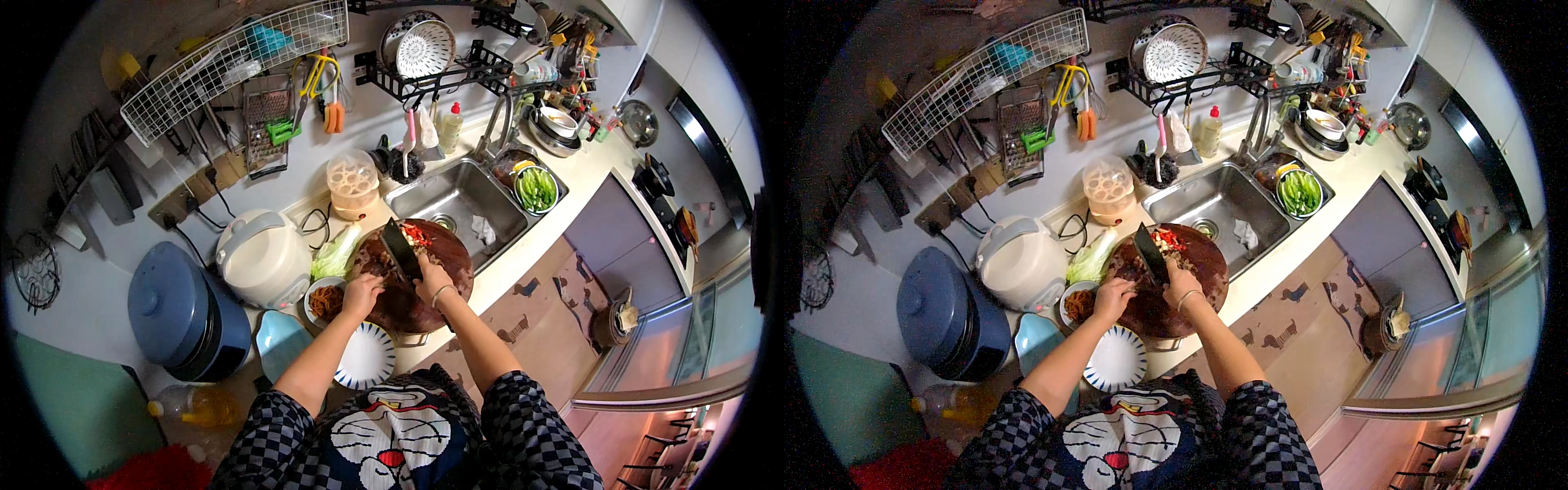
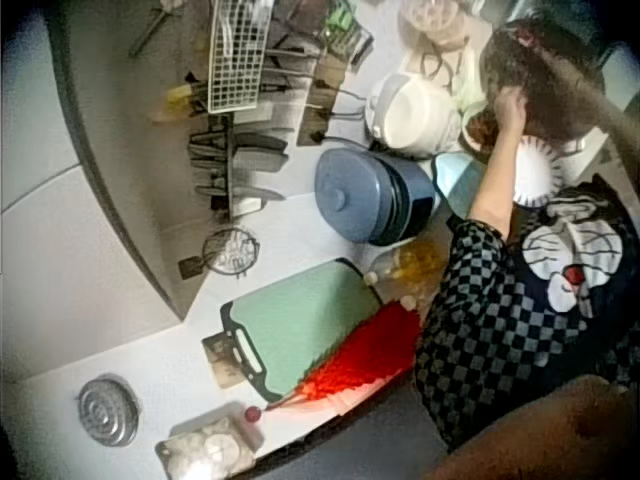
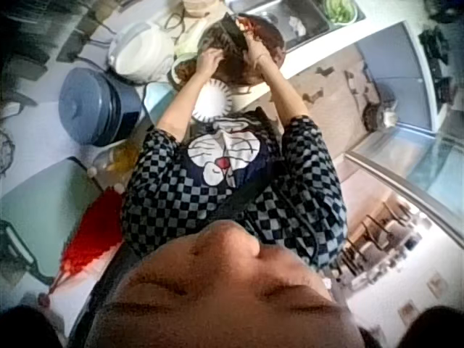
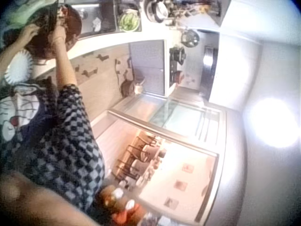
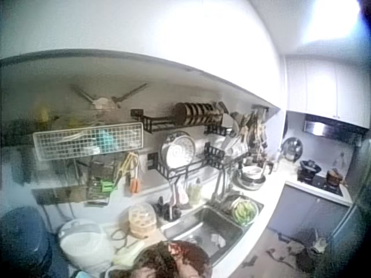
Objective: The person adds food from a bowl into a pan, stirs the pan with a wooden spatula, and then chops ingredients on a wooden board using a large knife.
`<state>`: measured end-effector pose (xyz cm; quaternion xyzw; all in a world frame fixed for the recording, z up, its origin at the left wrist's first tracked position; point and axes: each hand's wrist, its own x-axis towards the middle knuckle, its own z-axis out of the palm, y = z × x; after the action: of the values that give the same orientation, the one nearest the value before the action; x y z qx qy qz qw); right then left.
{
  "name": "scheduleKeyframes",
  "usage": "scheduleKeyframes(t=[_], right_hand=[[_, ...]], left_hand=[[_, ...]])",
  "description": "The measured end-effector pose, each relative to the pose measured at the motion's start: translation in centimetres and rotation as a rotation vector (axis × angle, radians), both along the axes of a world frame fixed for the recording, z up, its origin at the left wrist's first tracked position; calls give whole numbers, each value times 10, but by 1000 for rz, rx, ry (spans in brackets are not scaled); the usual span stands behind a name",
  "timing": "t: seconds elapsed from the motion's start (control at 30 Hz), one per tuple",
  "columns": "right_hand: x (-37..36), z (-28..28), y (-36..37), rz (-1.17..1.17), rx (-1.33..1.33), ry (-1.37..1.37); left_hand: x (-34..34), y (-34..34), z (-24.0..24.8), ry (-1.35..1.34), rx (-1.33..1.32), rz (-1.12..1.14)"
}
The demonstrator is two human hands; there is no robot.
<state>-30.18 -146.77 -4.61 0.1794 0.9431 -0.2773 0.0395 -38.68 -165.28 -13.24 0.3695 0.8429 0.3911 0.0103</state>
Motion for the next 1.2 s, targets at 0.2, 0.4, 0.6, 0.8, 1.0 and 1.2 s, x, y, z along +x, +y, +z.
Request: scheduleKeyframes(t=[0.2,0.4,0.6,0.8,1.0,1.2], right_hand=[[-5,13,-6,23,52,-10],[-17,45,-20,17,141,107],[-13,-16,-34,145,167,-138],[-14,-13,-29,78,120,-164],[-5,-24,2,74,26,-126],[-3,-15,-18,96,92,-135]], left_hand=[[0,4,-2,102,-54,50],[10,7,4,118,-82,93],[-2,8,3,163,-27,55],[6,17,7,155,-147,49],[10,14,7,89,-117,53],[18,19,10,153,-192,31]])
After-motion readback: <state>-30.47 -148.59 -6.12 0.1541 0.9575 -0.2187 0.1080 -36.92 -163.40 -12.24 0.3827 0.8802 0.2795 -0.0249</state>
